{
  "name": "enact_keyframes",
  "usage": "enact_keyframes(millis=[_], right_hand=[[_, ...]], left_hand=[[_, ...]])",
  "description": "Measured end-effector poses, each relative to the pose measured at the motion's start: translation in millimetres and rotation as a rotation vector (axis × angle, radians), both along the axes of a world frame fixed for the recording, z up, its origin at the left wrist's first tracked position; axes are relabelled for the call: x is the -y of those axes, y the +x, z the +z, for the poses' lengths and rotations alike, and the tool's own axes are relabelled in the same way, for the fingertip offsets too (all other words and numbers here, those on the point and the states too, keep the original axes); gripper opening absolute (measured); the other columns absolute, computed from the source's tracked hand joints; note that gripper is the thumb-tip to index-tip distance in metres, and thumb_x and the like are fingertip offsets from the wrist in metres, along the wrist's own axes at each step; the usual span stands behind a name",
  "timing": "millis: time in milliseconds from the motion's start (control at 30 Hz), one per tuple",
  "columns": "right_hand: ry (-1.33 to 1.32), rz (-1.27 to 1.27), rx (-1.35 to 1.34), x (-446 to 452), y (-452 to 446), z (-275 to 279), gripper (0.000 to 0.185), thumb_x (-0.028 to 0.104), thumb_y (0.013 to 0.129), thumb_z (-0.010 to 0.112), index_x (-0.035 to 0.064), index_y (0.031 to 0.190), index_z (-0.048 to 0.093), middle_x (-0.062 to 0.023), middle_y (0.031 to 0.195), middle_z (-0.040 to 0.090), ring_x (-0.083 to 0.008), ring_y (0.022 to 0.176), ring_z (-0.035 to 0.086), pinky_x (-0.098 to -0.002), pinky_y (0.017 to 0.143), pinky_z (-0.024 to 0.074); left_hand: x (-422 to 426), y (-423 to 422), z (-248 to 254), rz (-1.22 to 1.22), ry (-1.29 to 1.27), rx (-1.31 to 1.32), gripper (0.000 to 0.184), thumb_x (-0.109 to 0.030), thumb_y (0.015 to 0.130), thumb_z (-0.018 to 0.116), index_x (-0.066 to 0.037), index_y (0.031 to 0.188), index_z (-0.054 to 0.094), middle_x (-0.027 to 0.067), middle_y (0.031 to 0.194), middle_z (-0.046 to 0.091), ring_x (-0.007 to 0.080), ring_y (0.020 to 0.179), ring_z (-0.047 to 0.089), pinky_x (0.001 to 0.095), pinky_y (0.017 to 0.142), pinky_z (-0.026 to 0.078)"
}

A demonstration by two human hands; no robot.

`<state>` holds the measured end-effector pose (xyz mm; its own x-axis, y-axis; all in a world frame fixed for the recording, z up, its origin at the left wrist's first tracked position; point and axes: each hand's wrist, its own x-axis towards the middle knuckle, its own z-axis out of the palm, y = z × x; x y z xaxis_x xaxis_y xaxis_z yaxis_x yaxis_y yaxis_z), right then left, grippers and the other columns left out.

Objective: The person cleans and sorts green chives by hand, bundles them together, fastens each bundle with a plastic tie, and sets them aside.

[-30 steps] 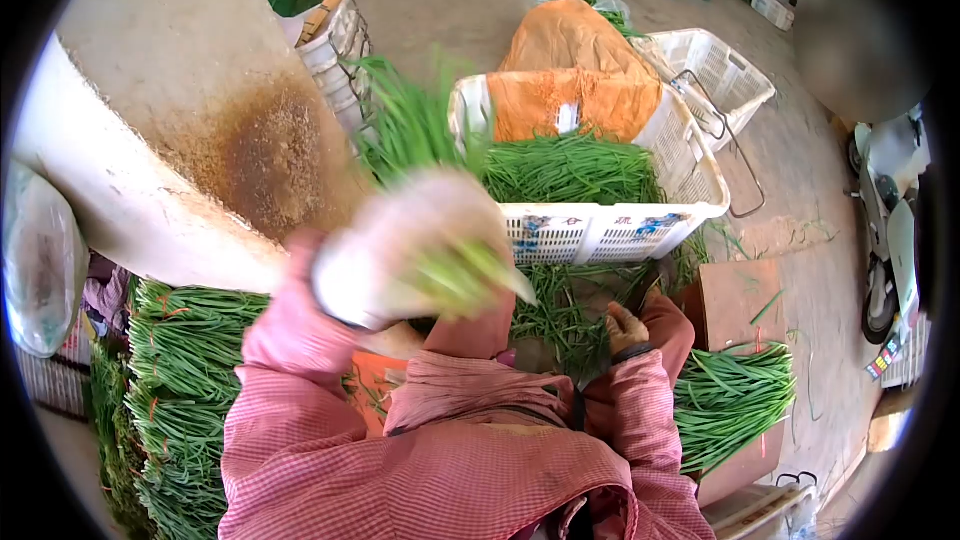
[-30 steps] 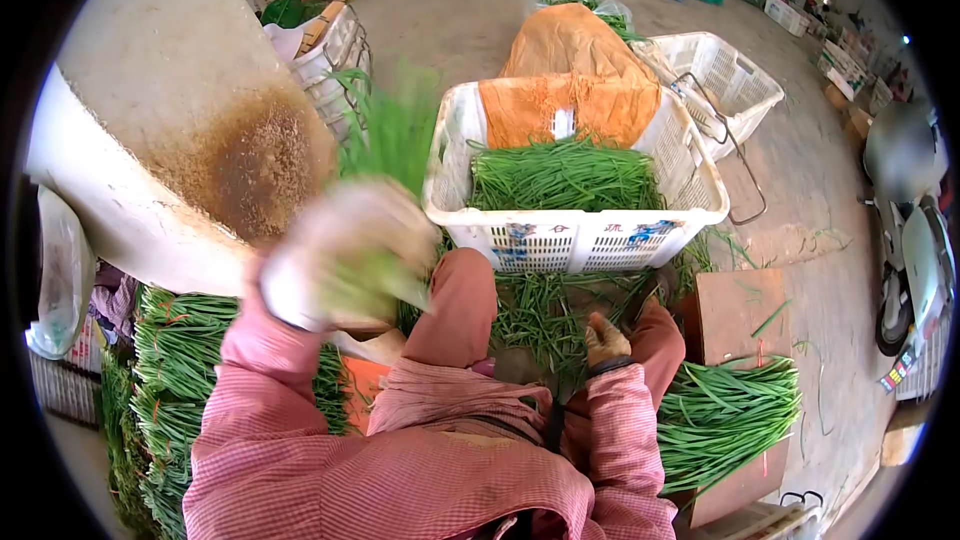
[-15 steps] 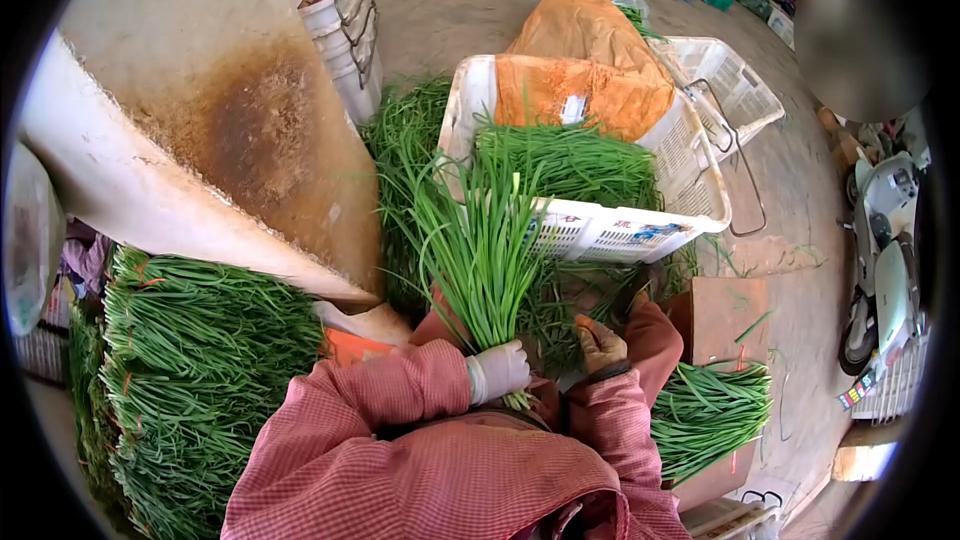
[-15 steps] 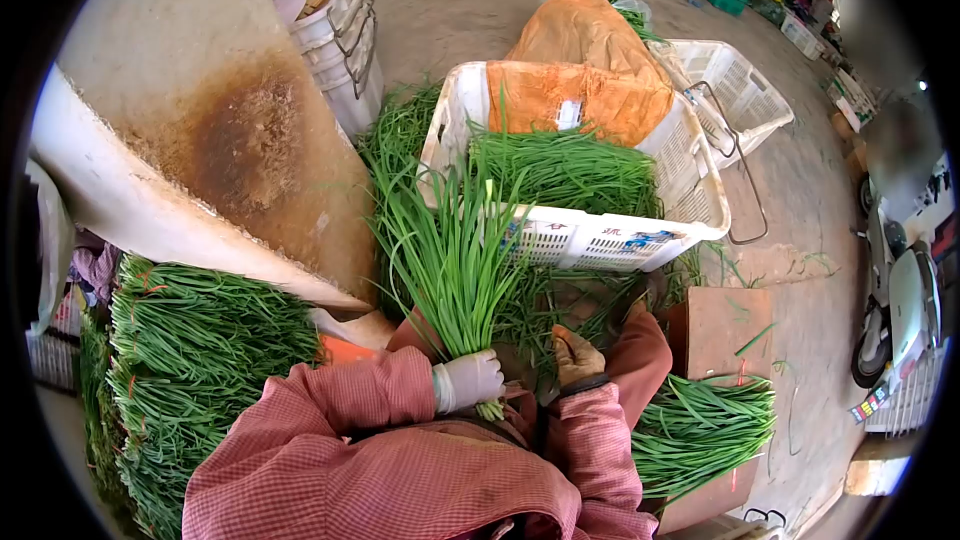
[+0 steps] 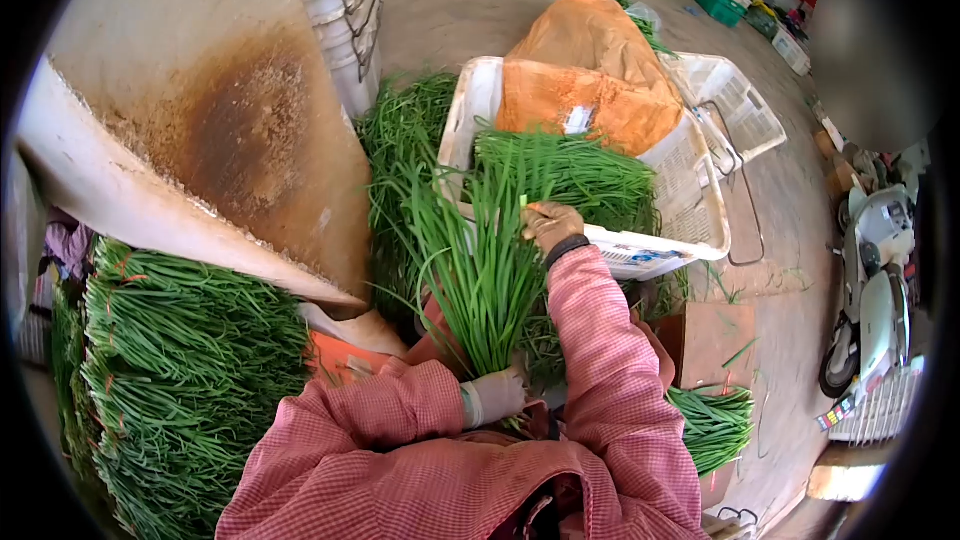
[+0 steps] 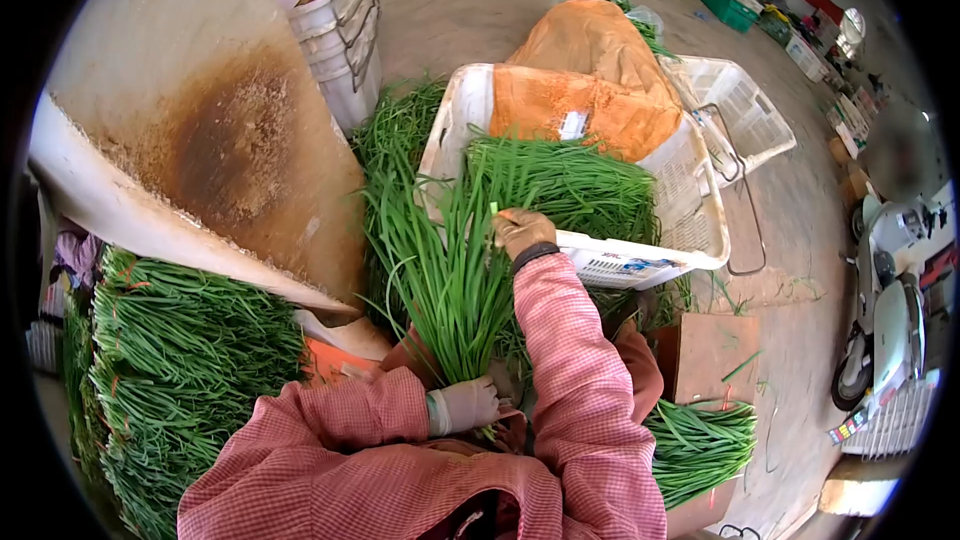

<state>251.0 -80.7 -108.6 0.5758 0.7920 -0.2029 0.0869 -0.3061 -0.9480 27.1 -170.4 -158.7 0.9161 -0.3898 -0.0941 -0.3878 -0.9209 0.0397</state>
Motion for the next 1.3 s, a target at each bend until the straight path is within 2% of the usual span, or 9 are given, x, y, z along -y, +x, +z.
enact_keyframes(millis=[67, 133, 200, 433, 667, 733, 1000, 1200, 1300], right_hand=[[0.651, 0.071, -0.779, 4.5, 33.8, -7.5, 0.022, 0.021, 0.083, 0.053, 0.0017, 0.092, 0.059, -0.0063, 0.079, 0.061, -0.0108, 0.050, 0.052, -0.0191, 0.045, 0.0404], [0.362, -0.410, 0.111, 19.8, 63.0, 37.5, 0.024, 0.028, 0.085, 0.046, 0.0083, 0.093, 0.056, -0.0037, 0.076, 0.057, -0.0132, 0.063, 0.054, -0.0229, 0.056, 0.0431], [0.740, -0.686, -0.293, 28.5, 70.0, 91.4, 0.028, 0.030, 0.087, 0.041, 0.0082, 0.103, 0.050, -0.0046, 0.088, 0.054, -0.0117, 0.080, 0.052, -0.0241, 0.068, 0.0425], [-0.184, 0.992, 0.949, 42.6, -119.8, 146.1, 0.040, 0.021, 0.085, 0.043, 0.0213, 0.124, 0.036, -0.0102, 0.073, 0.057, -0.0257, 0.057, 0.056, -0.0311, 0.049, 0.0468], [0.178, 0.890, 1.134, 36.1, -142.7, 69.1, 0.008, 0.006, 0.076, 0.046, 0.0008, 0.078, 0.051, -0.0102, 0.065, 0.054, -0.0225, 0.059, 0.057, -0.0346, 0.051, 0.0474], [0.586, 0.541, 0.522, 45.7, -103.0, 83.8, 0.011, 0.000, 0.076, 0.046, 0.0037, 0.081, 0.055, -0.0087, 0.070, 0.054, -0.0175, 0.060, 0.053, -0.0262, 0.050, 0.0450], [-0.004, 0.848, 1.367, 59.5, -162.4, 53.5, 0.043, 0.009, 0.073, 0.046, 0.0109, 0.115, 0.046, -0.0072, 0.060, 0.052, -0.0233, 0.053, 0.055, -0.0340, 0.047, 0.0442], [0.376, 0.688, 0.837, 73.4, -129.7, 33.3, 0.017, 0.014, 0.074, 0.048, 0.0019, 0.075, 0.060, -0.0155, 0.078, 0.060, -0.0258, 0.067, 0.059, -0.0335, 0.061, 0.0472], [0.678, 0.118, -0.015, 104.7, -81.8, 54.7, 0.017, 0.004, 0.076, 0.046, 0.0049, 0.066, 0.060, -0.0096, 0.076, 0.059, -0.0176, 0.070, 0.055, -0.0277, 0.060, 0.0458]], left_hand=[[-0.3, 1.6, 5.6, 0.037, 0.029, -0.028, 0.017, -0.019, 0.076, 0.047, -0.014, 0.076, 0.062, -0.0015, 0.070, 0.058, 0.0164, 0.071, 0.055, 0.0290, 0.071, 0.037], [-4.0, 3.6, 26.0, -0.018, 0.098, -0.050, 0.016, -0.019, 0.076, 0.048, -0.014, 0.073, 0.063, -0.0016, 0.071, 0.058, 0.0166, 0.072, 0.054, 0.0285, 0.072, 0.036], [-6.2, 1.1, 36.4, -0.018, 0.060, -0.137, 0.016, -0.019, 0.075, 0.049, -0.014, 0.070, 0.064, -0.0011, 0.072, 0.059, 0.0165, 0.073, 0.054, 0.0279, 0.073, 0.036], [7.5, 8.3, 6.0, 0.039, -0.089, -0.048, 0.023, -0.020, 0.076, 0.047, -0.014, 0.063, 0.065, 0.0033, 0.060, 0.058, 0.0209, 0.062, 0.056, 0.0324, 0.073, 0.037], [2.3, 4.6, -18.6, 0.065, -0.204, 0.098, 0.015, -0.016, 0.071, 0.050, -0.012, 0.066, 0.063, 0.0023, 0.067, 0.059, 0.0199, 0.065, 0.056, 0.0314, 0.067, 0.041], [2.4, 7.0, -18.7, 0.053, -0.179, 0.113, 0.013, -0.015, 0.070, 0.051, -0.011, 0.066, 0.062, 0.0021, 0.069, 0.059, 0.0196, 0.066, 0.056, 0.0311, 0.066, 0.043], [5.4, 12.5, -10.4, 0.054, -0.190, 0.021, 0.015, -0.021, 0.072, 0.052, -0.012, 0.080, 0.062, 0.0027, 0.076, 0.060, 0.0218, 0.075, 0.058, 0.0307, 0.069, 0.041], [14.5, 6.4, -43.1, 0.681, -0.881, -0.165, 0.035, -0.042, 0.078, 0.047, -0.015, 0.093, 0.061, 0.0089, 0.087, 0.062, 0.0282, 0.085, 0.057, 0.0374, 0.090, 0.033], [4.4, 7.4, 3.2, -0.019, 0.023, -0.080, 0.012, -0.020, 0.074, 0.048, -0.017, 0.072, 0.060, -0.0024, 0.067, 0.057, 0.0175, 0.069, 0.056, 0.0308, 0.075, 0.038]])
